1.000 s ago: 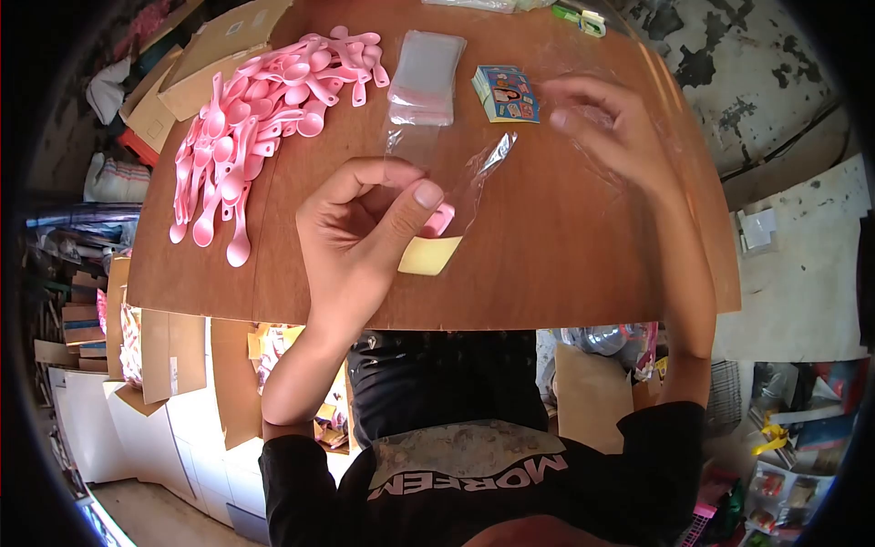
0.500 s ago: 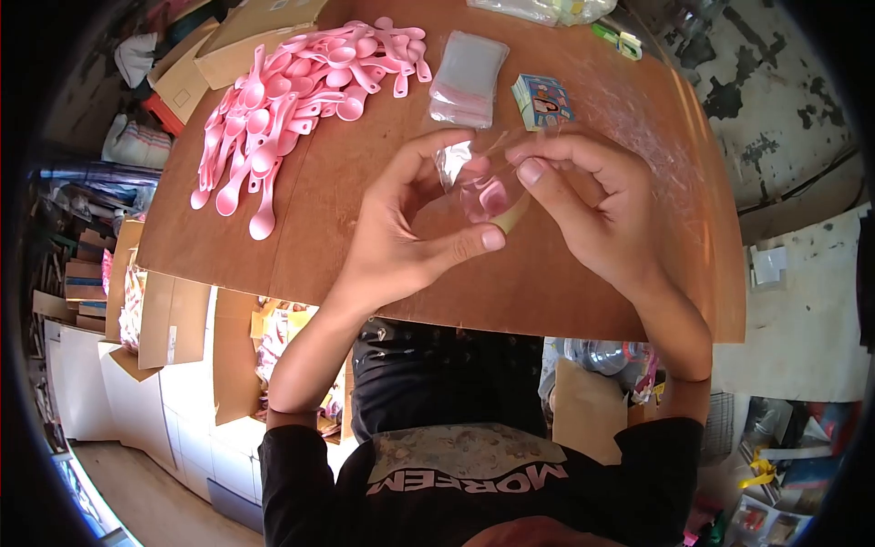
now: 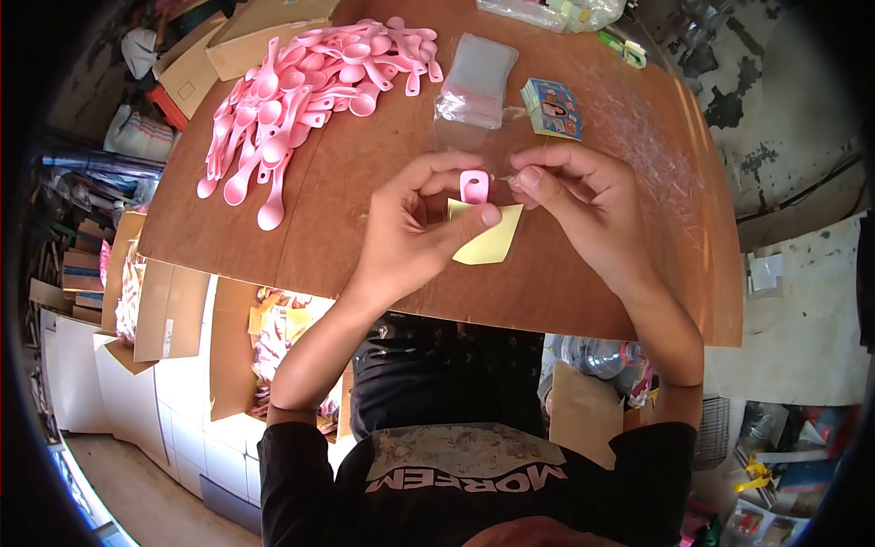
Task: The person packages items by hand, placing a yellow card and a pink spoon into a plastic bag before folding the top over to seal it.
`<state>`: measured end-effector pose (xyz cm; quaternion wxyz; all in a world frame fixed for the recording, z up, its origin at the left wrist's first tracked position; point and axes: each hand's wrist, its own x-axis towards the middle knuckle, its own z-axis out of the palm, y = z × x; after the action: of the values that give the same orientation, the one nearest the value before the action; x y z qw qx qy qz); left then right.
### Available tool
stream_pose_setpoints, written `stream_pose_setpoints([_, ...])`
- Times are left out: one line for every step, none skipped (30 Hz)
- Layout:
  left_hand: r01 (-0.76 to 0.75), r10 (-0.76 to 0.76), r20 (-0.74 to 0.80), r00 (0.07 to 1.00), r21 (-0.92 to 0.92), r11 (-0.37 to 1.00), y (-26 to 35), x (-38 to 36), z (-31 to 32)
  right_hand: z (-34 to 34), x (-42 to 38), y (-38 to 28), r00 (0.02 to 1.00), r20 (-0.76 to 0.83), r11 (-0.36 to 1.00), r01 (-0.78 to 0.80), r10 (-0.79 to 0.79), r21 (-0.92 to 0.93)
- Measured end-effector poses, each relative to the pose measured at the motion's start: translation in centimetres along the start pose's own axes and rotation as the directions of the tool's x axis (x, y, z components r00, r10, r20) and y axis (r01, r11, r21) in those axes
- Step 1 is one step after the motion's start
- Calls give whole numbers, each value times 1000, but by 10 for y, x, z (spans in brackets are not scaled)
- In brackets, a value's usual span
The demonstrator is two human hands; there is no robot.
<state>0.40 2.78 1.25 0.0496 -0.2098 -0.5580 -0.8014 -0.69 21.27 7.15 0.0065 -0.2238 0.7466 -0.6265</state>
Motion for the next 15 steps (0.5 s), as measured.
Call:
stream_pose_setpoints([-43, 42, -21, 999, -41, 998, 1, 0, -1, 0, -1, 0, 1000, 3, 1000, -13, 13, -7])
stream_pose_setpoints([-44, 43, -21, 999, -41, 998, 2, 0, -3, 0, -1, 1, 1000, 3, 1000, -12, 12, -8])
stream_pose_setpoints([-29, 27, -42, 999, -50, 998, 3, 0, -5, 1, -1, 2, 1000, -9, 1000, 4, -3, 6])
stream_pose_setpoints([-16, 13, -63, 998, -58, 998, 4, 0, -8, 3, -2, 4, 1000, -20, 1000, 20, -20, 20])
stream_pose_setpoints([-17, 14, -63, 998, -57, 998, 4, 0, -10, 4, -2, 5, 1000, -19, 1000, 21, -21, 20])
stream_pose_setpoints([-3, 0, -66, 998, -48, 999, 2, 0, -12, 5, -2, 8, 997, -53, 998, 55, -53, 42])
stream_pose_setpoints([11, -13, -69, 998, -39, 999, 2, 0, -13, 6, -3, 9, 993, -88, 994, 89, -84, 62])
stream_pose_setpoints([10, -13, -70, 997, -39, 999, 3, 0, -12, 6, -3, 10, 993, -87, 994, 90, -84, 62])
stream_pose_setpoints([22, -29, -76, 997, -96, 995, 6, 1, -9, 5, -4, 10, 992, -88, 996, 87, -85, 20])
stream_pose_setpoints([34, -46, -81, 996, -152, 988, 7, 1, -7, 3, -4, 11, 992, -89, 996, 84, -86, -21])
stream_pose_setpoints([34, -47, -81, 996, -151, 988, 7, 1, -8, 2, -5, 13, 992, -89, 996, 84, -86, -20])
stream_pose_setpoints([37, -48, -82, 996, -125, 991, 7, 1, -9, 1, -6, 16, 995, -71, 997, 70, -68, 17])
stream_pose_setpoints([41, -50, -82, 995, -98, 994, 7, 2, -10, 0, -6, 18, 997, -52, 997, 54, -51, 53])
stream_pose_setpoints([44, -52, -83, 995, -98, 994, 5, 1, -11, 1, -6, 19, 997, -52, 997, 52, -49, 55])
stream_pose_setpoints([49, -51, -79, 996, -31, 998, 4, 1, -13, 2, -6, 19, 998, -53, 995, 45, -40, 84])
